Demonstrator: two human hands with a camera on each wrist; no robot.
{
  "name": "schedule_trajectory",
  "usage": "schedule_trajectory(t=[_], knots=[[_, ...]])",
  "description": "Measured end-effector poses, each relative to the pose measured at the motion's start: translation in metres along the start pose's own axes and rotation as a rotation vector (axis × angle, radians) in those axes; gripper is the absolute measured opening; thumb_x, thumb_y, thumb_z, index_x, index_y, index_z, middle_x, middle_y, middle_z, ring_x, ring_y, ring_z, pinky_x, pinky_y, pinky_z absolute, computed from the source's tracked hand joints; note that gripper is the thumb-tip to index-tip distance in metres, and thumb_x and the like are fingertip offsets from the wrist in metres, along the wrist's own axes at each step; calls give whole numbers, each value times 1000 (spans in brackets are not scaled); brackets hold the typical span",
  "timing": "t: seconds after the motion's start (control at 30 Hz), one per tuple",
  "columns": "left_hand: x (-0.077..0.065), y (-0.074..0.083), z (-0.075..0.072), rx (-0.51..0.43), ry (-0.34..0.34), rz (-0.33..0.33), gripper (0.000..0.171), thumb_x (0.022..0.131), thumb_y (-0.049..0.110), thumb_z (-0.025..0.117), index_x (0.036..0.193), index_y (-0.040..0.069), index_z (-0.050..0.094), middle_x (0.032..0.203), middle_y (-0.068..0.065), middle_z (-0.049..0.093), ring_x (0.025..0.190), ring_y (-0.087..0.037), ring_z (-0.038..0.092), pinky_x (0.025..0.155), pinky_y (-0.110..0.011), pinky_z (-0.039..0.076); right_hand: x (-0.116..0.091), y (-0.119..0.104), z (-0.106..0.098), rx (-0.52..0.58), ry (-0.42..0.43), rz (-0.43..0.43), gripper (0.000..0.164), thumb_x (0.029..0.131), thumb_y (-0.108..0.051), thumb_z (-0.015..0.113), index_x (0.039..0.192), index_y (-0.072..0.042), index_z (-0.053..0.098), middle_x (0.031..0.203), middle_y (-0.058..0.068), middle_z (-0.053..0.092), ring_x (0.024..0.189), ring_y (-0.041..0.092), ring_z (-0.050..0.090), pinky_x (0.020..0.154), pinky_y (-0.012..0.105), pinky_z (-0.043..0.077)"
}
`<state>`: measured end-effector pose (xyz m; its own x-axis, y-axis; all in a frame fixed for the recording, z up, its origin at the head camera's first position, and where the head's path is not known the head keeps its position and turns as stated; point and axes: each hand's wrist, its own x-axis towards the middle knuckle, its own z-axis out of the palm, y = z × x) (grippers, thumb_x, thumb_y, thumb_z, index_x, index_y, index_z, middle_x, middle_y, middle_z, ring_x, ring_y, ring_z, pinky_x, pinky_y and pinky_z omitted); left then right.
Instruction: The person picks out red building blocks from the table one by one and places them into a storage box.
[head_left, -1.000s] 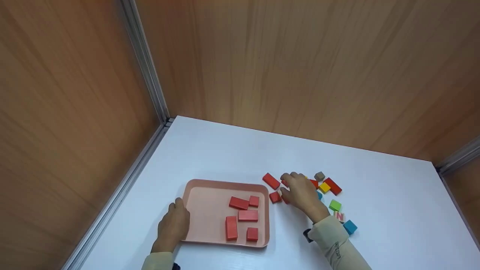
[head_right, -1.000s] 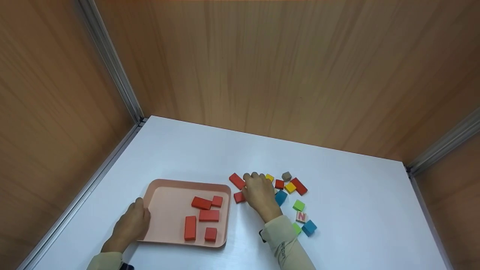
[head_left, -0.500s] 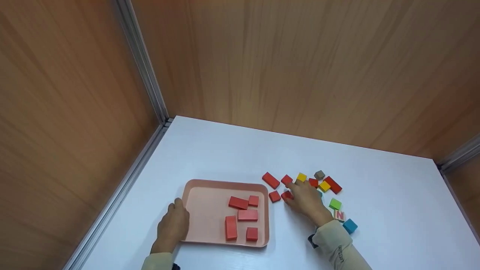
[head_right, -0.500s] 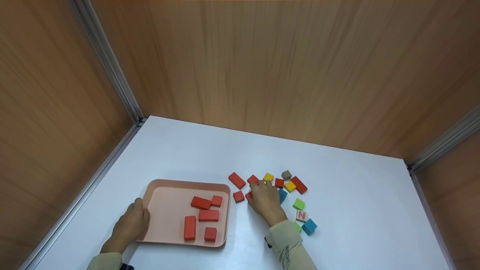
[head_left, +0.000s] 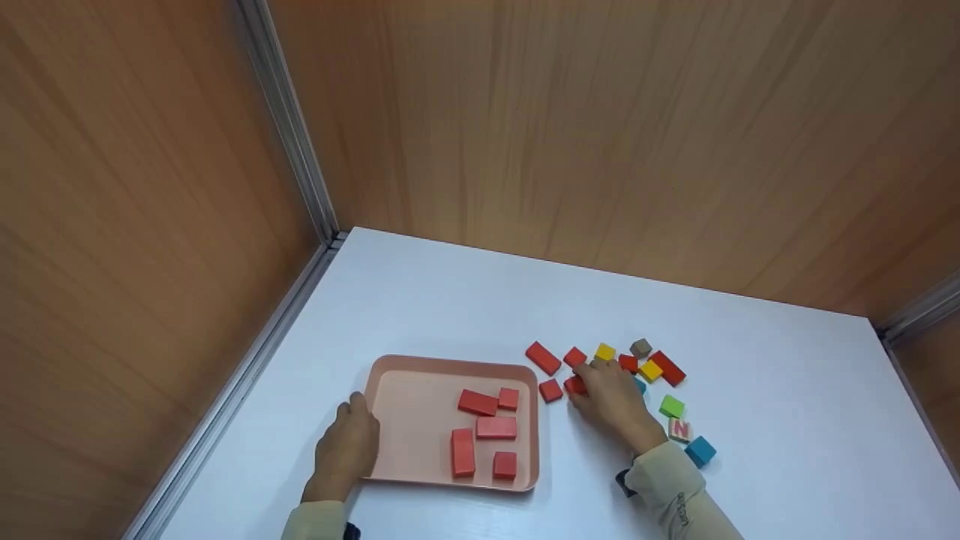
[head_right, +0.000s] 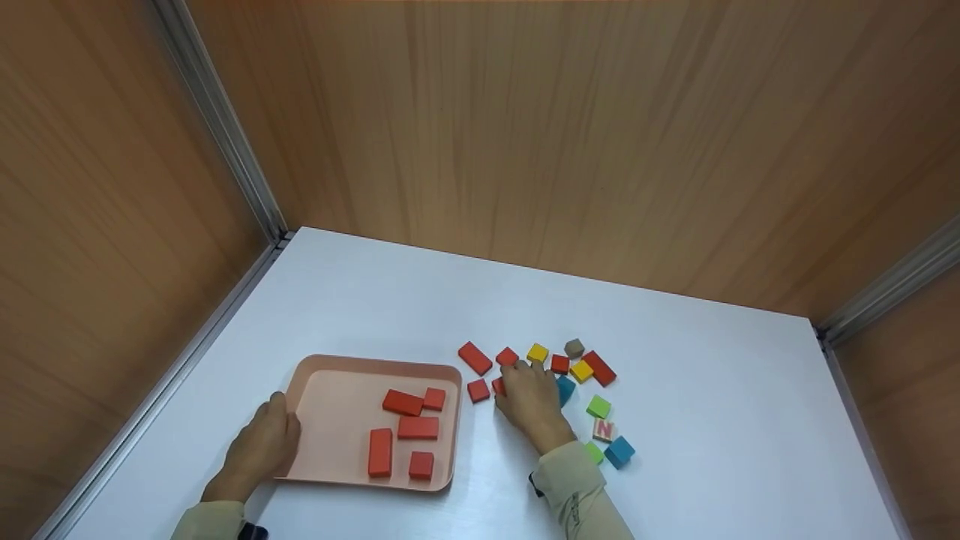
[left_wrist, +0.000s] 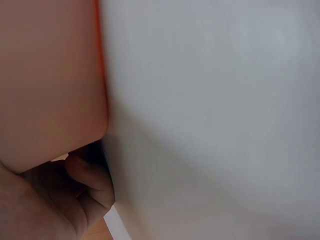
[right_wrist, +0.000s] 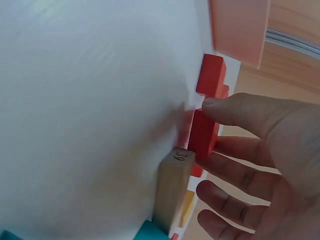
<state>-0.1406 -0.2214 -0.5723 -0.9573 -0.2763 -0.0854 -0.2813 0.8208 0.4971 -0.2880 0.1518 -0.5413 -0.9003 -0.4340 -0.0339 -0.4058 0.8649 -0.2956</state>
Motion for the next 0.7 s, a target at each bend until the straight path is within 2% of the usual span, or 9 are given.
schedule_trajectory(t=[0.13, 0.27, 0.5, 0.7], knots=[[-2, 7, -2, -5, -18, -39, 18, 104, 9, 47, 115, -4, 42, 85, -12, 48, 59, -20, 53, 47, -34, 45, 1, -8, -13, 25, 1, -1, 50, 84, -25, 84, 128, -10, 66, 107, 8, 65, 97, 25, 55, 87, 43, 51], [-4, 9, -4, -9, -27, -59, 19, 104, 9, 46, 116, -4, 42, 86, -13, 49, 61, -21, 53, 49, -35, 45, 6, -27, -22, 32, -3, -25, 50, 83, -28, 84, 126, -10, 67, 110, 8, 66, 96, 24, 55, 85, 42, 51], [-7, 11, -4, -27, -18, -87, 22, 104, 10, 46, 119, -5, 42, 86, -12, 49, 62, -20, 54, 50, -34, 46, 20, -70, -27, 58, 39, -165, 48, 84, -30, 83, 126, -14, 68, 113, 5, 67, 96, 23, 57, 84, 38, 54], [-7, 19, 0, -39, -14, -100, 21, 104, 10, 47, 119, -4, 43, 87, -12, 49, 63, -20, 54, 51, -33, 46, 26, -101, -24, 69, 9, -252, 48, 86, -35, 80, 128, -14, 66, 116, 5, 67, 101, 22, 57, 85, 37, 53]])
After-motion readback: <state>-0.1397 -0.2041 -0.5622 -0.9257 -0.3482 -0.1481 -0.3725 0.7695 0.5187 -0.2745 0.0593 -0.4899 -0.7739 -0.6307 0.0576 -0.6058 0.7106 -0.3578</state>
